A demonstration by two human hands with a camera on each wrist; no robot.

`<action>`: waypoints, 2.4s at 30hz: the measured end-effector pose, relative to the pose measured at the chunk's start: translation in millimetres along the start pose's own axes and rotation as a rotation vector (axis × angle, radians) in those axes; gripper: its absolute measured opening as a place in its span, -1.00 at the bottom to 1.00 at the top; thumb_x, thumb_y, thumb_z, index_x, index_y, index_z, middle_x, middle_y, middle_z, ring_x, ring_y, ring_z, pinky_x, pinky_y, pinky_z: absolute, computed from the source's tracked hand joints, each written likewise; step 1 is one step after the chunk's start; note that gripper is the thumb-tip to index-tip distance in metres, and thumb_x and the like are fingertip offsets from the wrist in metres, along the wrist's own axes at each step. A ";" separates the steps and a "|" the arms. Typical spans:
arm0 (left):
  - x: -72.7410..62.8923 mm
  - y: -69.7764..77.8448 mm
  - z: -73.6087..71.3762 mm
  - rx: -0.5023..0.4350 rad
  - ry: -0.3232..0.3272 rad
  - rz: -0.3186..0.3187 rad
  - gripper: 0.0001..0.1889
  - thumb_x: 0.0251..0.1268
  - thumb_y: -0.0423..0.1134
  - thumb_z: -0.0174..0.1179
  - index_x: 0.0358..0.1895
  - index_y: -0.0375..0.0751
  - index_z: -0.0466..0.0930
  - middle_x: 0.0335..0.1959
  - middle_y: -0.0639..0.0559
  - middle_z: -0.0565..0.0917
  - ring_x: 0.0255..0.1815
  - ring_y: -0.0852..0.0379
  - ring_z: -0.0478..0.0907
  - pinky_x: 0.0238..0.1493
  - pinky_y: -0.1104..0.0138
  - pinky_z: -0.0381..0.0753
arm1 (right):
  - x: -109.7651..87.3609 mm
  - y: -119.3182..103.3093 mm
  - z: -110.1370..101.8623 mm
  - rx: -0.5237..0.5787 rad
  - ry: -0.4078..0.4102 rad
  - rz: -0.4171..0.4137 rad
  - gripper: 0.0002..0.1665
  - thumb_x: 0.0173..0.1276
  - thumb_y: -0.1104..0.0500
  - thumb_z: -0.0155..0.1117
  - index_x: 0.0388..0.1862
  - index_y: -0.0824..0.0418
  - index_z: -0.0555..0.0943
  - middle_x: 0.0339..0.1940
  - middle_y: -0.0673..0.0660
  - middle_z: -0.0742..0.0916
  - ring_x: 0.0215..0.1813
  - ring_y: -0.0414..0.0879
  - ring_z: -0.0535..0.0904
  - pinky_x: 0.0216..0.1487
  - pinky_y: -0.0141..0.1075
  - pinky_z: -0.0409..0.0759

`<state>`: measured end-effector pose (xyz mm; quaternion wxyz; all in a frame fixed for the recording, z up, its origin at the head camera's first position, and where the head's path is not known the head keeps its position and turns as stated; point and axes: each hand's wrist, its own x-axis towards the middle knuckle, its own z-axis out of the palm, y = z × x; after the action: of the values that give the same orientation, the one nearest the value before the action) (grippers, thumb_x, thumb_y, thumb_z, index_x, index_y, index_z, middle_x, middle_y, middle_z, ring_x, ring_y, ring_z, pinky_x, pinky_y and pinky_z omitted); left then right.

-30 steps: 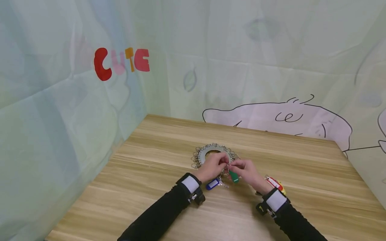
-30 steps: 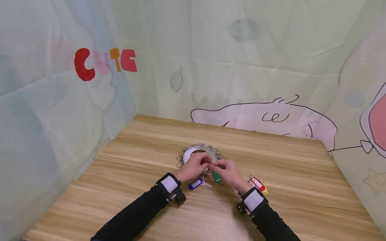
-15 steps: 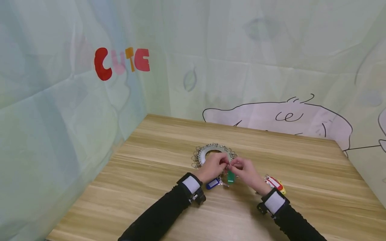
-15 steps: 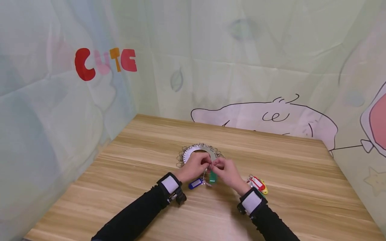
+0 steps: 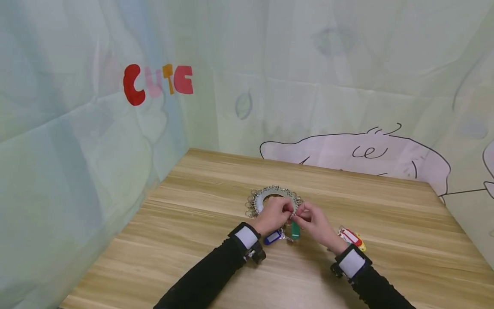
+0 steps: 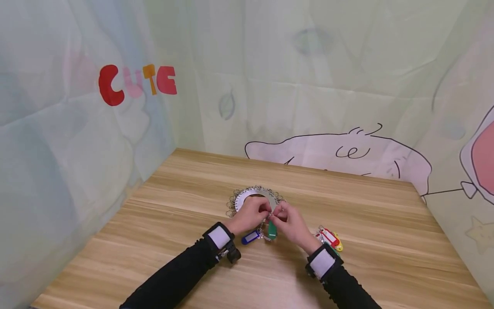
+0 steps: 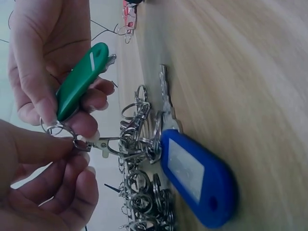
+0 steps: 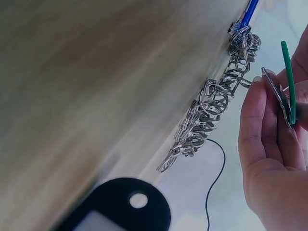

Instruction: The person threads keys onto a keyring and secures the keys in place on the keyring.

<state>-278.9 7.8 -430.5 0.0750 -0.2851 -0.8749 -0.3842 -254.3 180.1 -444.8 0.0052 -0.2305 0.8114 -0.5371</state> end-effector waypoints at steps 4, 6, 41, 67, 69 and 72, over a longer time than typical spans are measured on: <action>0.3 1.5 0.0 0.024 0.002 0.005 -0.84 0.06 -0.54 0.18 -0.47 -0.20 0.63 -0.50 0.01 0.69 -0.50 0.34 0.45 -0.47 0.58 0.40 | -0.2 0.5 -0.4 0.007 -0.005 -0.016 -0.87 0.30 0.42 0.19 -0.27 0.43 0.40 -0.31 0.45 0.74 -0.23 -0.26 0.70 -0.37 -0.46 0.56; 0.4 2.0 -0.1 0.033 0.001 0.011 -0.84 0.04 -0.54 0.18 -0.47 -0.19 0.63 -0.50 0.01 0.69 -0.49 0.33 0.45 -0.46 0.58 0.39 | -0.7 -0.2 -1.2 0.006 -0.007 -0.019 -0.87 0.30 0.41 0.19 -0.28 0.42 0.41 -0.29 0.44 0.74 -0.20 -0.21 0.71 -0.35 -0.47 0.57; -1.8 -2.5 -3.6 -0.015 -0.048 0.064 -0.88 0.15 -0.49 0.21 -0.40 -0.18 0.62 -0.45 0.01 0.69 -0.45 0.29 0.49 -0.38 0.56 0.45 | 6.8 -7.2 -5.4 0.083 0.101 0.267 -0.76 0.24 0.29 0.30 -0.15 0.41 0.58 -0.24 0.17 0.77 -0.22 -0.24 0.65 -0.08 -0.38 0.56; -0.1 -4.7 0.6 -0.032 -0.037 0.074 -0.84 0.09 -0.54 0.19 -0.36 -0.19 0.58 -0.44 -0.01 0.67 -0.44 0.29 0.48 -0.37 0.56 0.46 | 5.7 -8.4 -4.2 0.078 0.079 0.233 -0.77 0.24 0.32 0.28 -0.15 0.42 0.55 -0.18 0.27 0.75 -0.20 -0.20 0.64 -0.08 -0.40 0.57; -0.1 -4.8 1.0 -0.035 -0.032 0.083 -0.84 0.08 -0.55 0.19 -0.37 -0.20 0.58 -0.46 -0.01 0.67 -0.47 0.29 0.48 -0.39 0.57 0.46 | 5.3 -8.5 -4.7 0.082 0.078 0.235 -0.76 0.24 0.33 0.27 -0.14 0.43 0.55 -0.17 0.28 0.75 -0.19 -0.20 0.64 -0.07 -0.40 0.58; 0.6 -4.0 -0.3 -0.057 -0.030 0.078 -0.83 0.05 -0.57 0.18 -0.40 -0.20 0.58 -0.49 -0.01 0.67 -0.51 0.31 0.46 -0.43 0.56 0.45 | 4.9 -8.9 -4.7 0.078 0.079 0.225 -0.77 0.24 0.34 0.26 -0.13 0.42 0.54 -0.17 0.29 0.75 -0.19 -0.20 0.63 -0.08 -0.41 0.57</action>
<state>-281.6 5.7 -432.6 0.0685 -0.3267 -0.8529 -0.4014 -256.5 179.6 -433.8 0.0422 -0.1165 0.8102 -0.5729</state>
